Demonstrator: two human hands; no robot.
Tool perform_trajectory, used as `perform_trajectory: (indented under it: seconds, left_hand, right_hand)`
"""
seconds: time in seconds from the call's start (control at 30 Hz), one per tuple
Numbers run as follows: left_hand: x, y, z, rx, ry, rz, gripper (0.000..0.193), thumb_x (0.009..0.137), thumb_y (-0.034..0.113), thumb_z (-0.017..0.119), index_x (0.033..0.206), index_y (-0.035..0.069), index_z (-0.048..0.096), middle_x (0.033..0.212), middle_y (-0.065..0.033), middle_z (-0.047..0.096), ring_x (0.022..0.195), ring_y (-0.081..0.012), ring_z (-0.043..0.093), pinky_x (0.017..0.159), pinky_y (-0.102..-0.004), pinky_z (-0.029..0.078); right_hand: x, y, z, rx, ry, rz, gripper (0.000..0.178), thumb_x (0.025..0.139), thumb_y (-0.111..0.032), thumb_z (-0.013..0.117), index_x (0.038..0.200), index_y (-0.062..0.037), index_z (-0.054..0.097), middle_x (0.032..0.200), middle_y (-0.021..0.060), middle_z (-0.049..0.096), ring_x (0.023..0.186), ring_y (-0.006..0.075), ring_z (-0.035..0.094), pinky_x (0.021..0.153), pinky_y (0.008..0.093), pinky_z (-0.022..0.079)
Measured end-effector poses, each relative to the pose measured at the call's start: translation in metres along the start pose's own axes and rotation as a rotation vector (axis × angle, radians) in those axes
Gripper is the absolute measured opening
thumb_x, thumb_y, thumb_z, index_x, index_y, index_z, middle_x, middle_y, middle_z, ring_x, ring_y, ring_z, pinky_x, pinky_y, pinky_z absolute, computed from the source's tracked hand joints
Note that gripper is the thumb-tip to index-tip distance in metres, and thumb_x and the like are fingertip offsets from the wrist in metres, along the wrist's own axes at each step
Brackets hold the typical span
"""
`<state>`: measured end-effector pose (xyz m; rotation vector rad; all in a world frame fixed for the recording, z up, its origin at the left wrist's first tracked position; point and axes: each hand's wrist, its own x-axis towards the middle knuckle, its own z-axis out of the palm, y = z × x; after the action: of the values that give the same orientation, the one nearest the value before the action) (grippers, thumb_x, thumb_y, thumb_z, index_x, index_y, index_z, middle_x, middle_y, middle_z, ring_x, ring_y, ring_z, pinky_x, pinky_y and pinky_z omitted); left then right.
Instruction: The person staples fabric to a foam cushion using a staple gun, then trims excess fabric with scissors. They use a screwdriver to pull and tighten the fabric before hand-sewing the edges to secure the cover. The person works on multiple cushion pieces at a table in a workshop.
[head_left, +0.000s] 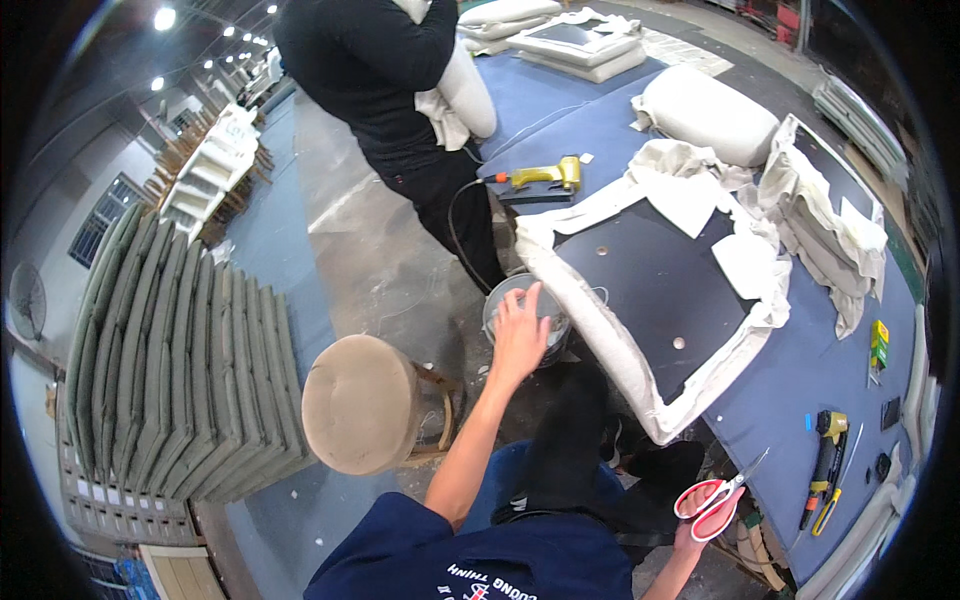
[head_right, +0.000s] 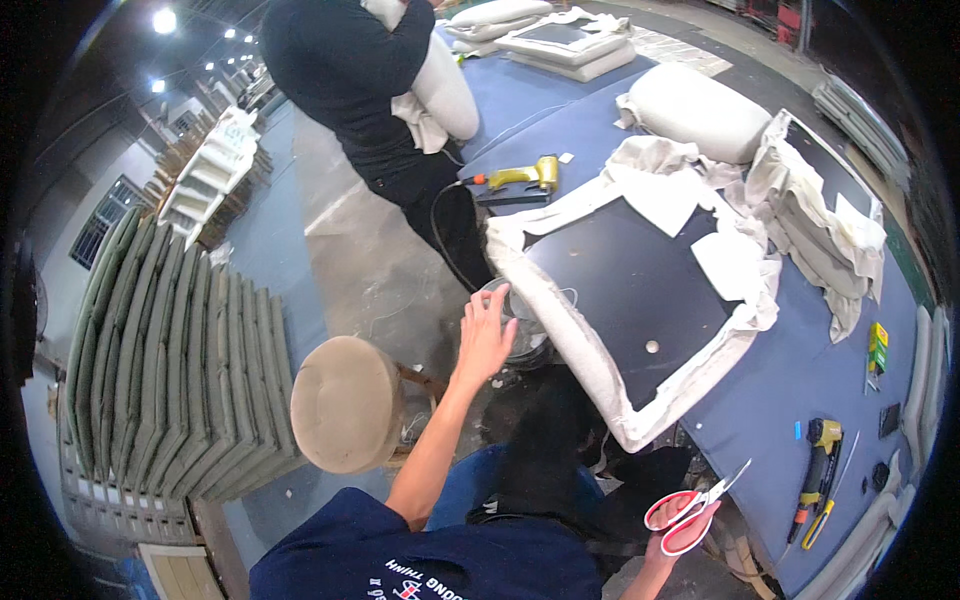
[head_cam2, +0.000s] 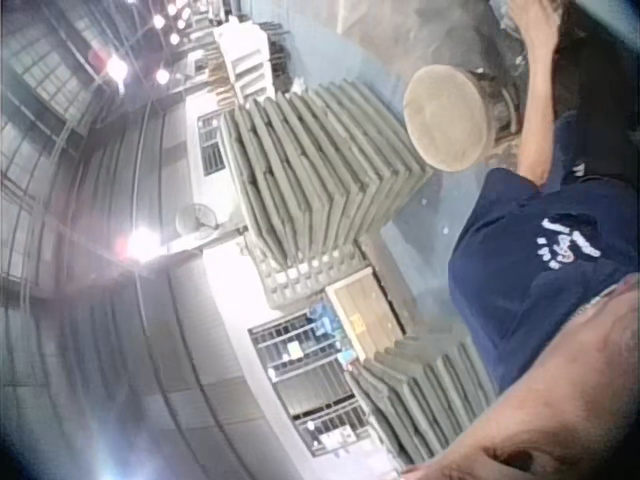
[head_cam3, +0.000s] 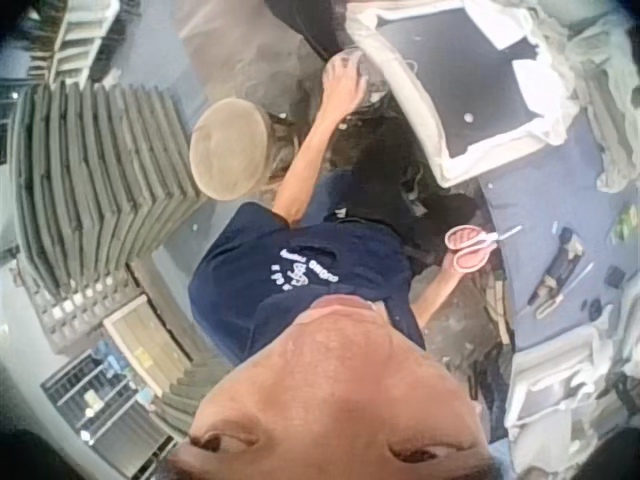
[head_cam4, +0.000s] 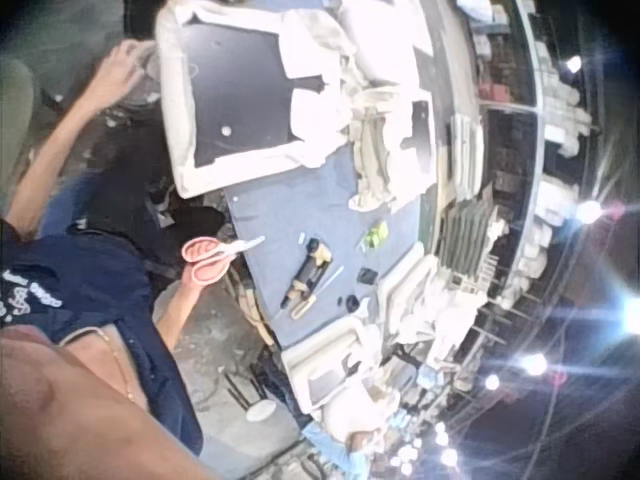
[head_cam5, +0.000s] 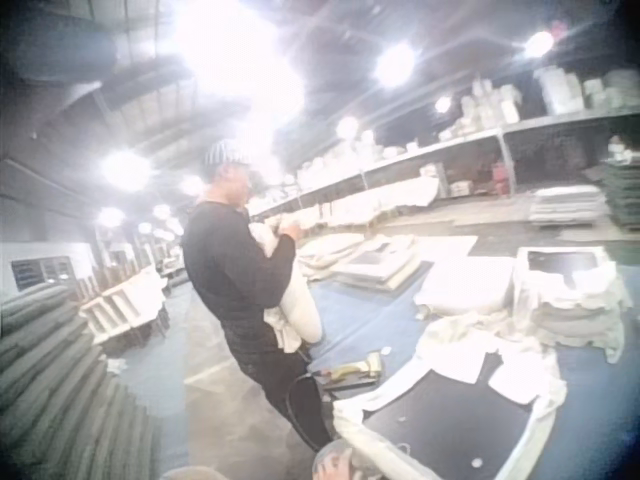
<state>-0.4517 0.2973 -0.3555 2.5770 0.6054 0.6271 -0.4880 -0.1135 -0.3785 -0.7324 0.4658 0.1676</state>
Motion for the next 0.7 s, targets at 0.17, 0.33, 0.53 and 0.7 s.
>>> perform_trajectory:
  seconds: [0.17,0.33,0.53,0.7]
  left_hand:
    - [-0.042,0.107,0.026,-0.41,-0.335,0.363,0.035,0.089,0.02,0.069,0.118,0.001,0.064,0.12,-0.0153,0.057,0.116,-0.0346,0.053,0.098,-0.0474,0.043]
    - [-0.08,0.166,0.041,-0.115,-0.372,0.492,0.028,0.089,0.029,0.071,0.101,0.005,0.063,0.104,-0.011,0.055,0.109,-0.0312,0.049,0.089,-0.0467,0.041]
    - [-0.093,0.168,0.053,-0.14,-0.444,0.558,0.022,0.09,0.016,0.067,0.105,0.002,0.06,0.102,-0.0129,0.056,0.102,-0.0305,0.056,0.086,-0.0423,0.047]
    - [-0.092,0.155,0.045,-0.263,-0.495,0.539,0.012,0.083,0.005,0.064,0.092,-0.002,0.062,0.095,-0.0148,0.056,0.099,-0.0321,0.061,0.086,-0.0443,0.051]
  right_hand:
    - [-0.01,0.011,-0.012,-0.306,-0.046,-0.027,0.06,0.106,-0.059,0.035,0.076,-0.0098,0.05,0.052,0.0028,0.044,0.038,0.0155,0.041,0.035,0.0291,0.031]
    - [-0.008,0.021,-0.014,-0.409,-0.141,-0.038,0.059,0.105,-0.059,0.036,0.078,-0.0094,0.052,0.052,0.0034,0.045,0.036,0.0169,0.044,0.033,0.033,0.04]
    - [0.011,0.011,-0.019,-0.465,-0.257,-0.091,0.06,0.102,-0.064,0.039,0.077,-0.01,0.05,0.05,0.0038,0.045,0.035,0.0181,0.043,0.032,0.0327,0.04]
    - [0.042,-0.001,-0.058,-0.369,-0.191,-0.056,0.06,0.101,-0.066,0.04,0.07,-0.0156,0.046,0.048,0.0003,0.042,0.034,0.0151,0.04,0.032,0.0286,0.034]
